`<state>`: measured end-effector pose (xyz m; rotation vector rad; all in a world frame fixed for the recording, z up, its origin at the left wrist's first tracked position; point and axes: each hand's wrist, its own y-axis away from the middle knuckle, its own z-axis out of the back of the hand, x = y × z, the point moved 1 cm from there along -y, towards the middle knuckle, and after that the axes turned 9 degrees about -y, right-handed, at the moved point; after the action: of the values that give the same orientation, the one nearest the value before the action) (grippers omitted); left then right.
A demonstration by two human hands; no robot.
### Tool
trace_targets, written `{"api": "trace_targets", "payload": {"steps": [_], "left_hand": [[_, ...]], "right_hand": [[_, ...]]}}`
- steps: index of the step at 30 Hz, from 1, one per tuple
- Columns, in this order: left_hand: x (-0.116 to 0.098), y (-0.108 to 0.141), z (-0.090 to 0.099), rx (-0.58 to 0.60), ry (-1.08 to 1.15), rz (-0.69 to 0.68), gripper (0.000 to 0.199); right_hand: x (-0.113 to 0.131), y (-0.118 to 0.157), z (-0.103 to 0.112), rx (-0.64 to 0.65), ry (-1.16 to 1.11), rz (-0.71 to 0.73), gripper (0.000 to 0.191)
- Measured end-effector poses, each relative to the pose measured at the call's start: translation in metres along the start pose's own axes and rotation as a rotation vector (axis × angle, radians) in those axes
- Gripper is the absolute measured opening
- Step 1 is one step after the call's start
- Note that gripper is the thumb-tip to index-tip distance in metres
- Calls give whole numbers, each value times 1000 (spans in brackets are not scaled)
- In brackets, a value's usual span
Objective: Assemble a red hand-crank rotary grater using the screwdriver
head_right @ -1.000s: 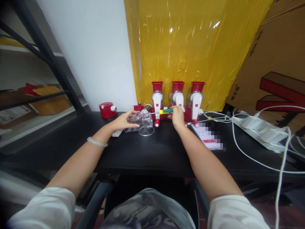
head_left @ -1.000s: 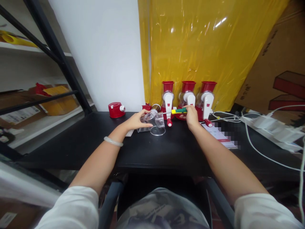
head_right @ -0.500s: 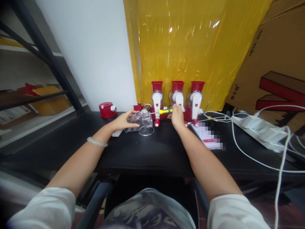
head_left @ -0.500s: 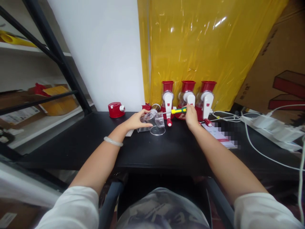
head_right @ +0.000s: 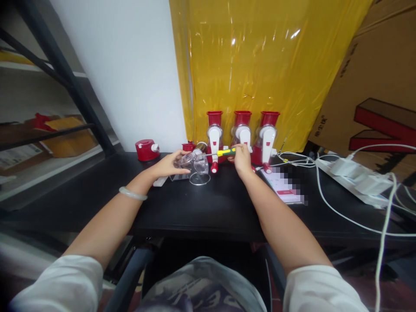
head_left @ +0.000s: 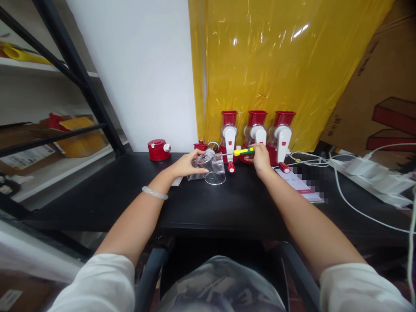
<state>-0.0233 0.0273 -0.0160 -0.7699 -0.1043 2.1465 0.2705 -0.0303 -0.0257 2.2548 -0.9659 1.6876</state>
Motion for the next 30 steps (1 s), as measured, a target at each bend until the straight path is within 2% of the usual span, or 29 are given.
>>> {"api": "trace_targets", "payload": {"steps": [4,9,12,18,24,30], "left_hand": [[-1,0,1,2,-8,3,74],[-1,0,0,3,-7,10,74],[-1,0,0,5,2,13,75],[-1,0,0,6,14,19,75],[-1,0,0,-8,7,17,74],[-4,0,1,2,-8,27,75]], "right_hand": [[-3,-2,2,13,40,53,7],[-7,-4,5,30,121,100,27],[-8,-4,6,34,77,101,32],[-10,-6,6,62,-81,91,19],[-9,-6,3,42,-64,63,13],[-13,-9,6,62,38,104,37]]}}
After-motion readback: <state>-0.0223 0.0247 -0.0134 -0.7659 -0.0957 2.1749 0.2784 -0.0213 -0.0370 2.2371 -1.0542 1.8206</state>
